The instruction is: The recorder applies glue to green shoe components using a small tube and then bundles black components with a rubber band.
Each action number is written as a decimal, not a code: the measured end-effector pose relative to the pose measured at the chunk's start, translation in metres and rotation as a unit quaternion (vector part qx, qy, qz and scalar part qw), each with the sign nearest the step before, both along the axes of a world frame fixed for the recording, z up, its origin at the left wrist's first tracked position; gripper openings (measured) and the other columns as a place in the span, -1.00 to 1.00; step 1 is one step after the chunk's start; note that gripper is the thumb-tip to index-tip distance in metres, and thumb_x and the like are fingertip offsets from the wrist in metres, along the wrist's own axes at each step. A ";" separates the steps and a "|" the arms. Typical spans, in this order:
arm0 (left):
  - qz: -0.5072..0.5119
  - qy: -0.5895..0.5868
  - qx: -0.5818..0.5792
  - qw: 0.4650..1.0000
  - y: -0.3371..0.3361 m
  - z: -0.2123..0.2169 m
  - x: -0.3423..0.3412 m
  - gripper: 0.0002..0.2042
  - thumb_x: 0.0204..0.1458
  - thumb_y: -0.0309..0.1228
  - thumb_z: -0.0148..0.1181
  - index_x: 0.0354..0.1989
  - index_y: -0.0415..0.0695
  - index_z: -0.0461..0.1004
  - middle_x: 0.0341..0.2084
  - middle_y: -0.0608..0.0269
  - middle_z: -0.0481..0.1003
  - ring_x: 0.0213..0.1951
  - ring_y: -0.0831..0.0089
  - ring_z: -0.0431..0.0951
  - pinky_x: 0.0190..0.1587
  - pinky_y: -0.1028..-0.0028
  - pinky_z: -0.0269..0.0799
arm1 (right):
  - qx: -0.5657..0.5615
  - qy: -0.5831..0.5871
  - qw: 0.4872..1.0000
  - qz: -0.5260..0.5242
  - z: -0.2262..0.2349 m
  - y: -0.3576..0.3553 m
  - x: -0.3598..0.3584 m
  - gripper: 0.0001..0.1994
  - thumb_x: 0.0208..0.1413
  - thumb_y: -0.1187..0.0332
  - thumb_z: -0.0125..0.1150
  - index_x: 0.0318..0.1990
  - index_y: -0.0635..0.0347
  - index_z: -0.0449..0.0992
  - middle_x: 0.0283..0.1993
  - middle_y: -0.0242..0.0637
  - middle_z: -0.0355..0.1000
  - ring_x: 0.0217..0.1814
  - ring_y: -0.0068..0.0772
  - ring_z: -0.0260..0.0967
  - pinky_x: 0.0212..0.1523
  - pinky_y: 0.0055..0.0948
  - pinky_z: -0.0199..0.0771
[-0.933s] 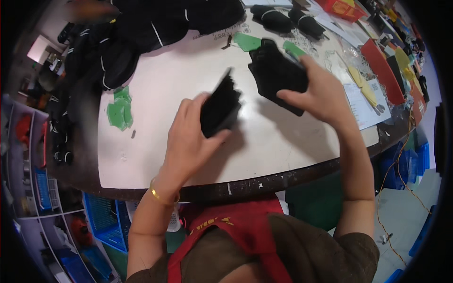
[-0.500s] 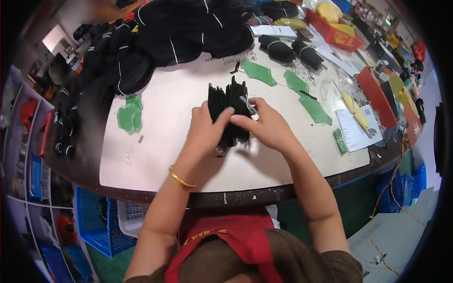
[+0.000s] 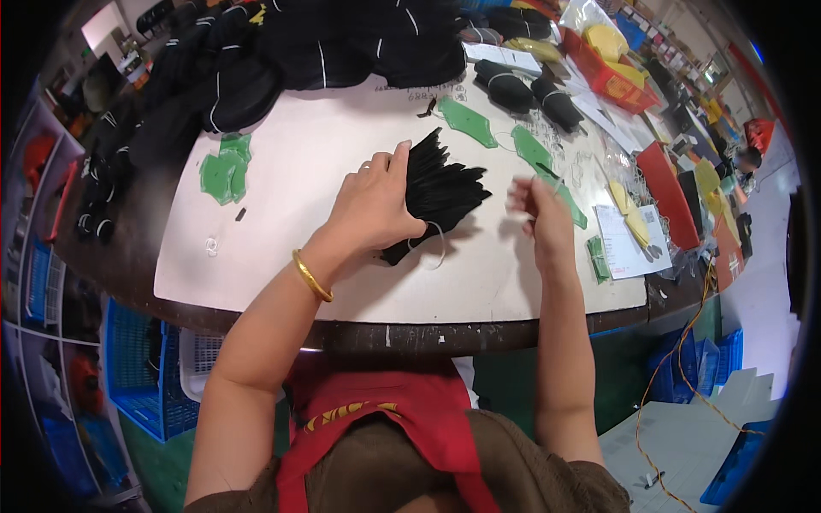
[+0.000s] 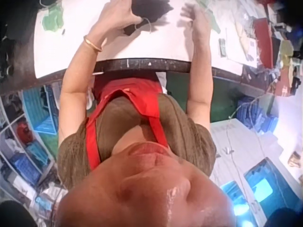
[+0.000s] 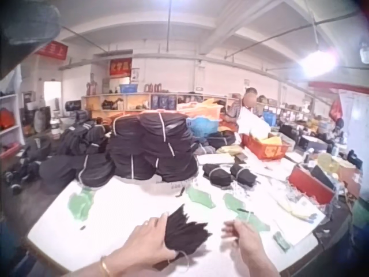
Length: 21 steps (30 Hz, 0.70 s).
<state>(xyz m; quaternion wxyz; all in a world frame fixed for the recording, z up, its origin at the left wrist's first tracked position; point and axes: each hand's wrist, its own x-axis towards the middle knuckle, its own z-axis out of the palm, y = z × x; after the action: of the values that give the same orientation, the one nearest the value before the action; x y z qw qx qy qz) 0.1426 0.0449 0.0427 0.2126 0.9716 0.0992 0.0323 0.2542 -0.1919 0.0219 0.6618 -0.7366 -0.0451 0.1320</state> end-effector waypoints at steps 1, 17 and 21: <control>-0.019 -0.002 0.011 1.000 0.000 0.002 -0.004 0.29 -0.35 0.03 0.62 0.51 -0.33 -0.07 0.13 -0.33 0.36 0.14 -0.20 0.46 0.21 0.13 0.42 | 0.107 0.001 0.994 0.010 -0.013 0.008 0.011 -0.58 0.46 0.10 -0.04 0.16 0.25 0.56 0.08 -0.23 0.56 -0.02 -0.48 0.51 0.03 -0.45 0.48; -0.047 -0.155 0.065 0.985 -0.019 -0.019 -0.021 0.22 -0.35 -0.21 0.65 0.53 -0.16 -0.04 0.13 -0.13 0.36 0.10 -0.09 0.45 0.12 0.07 0.40 | 0.240 -0.001 0.959 0.155 -0.003 0.066 -0.044 -0.52 0.46 0.33 -0.05 0.46 0.28 0.25 0.41 -0.23 0.32 0.44 -0.41 0.24 0.44 -0.40 0.17; -0.062 -0.197 0.136 0.969 -0.006 -0.003 -0.017 0.27 -0.41 -0.26 0.65 0.55 -0.16 -0.09 0.15 -0.13 0.34 0.14 -0.10 0.43 0.14 0.05 0.37 | -0.046 -0.386 0.918 0.076 -0.007 0.068 -0.039 -0.51 0.32 0.46 0.08 0.41 0.14 0.35 0.39 -0.13 0.35 0.49 -0.17 0.20 0.47 -0.20 0.15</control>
<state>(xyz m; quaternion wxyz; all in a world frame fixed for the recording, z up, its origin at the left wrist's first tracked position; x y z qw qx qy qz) 0.1251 0.0390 0.0396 0.0952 0.9702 -0.0103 0.2228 0.2152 -0.1242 0.0147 0.5466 -0.7539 -0.3472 -0.1106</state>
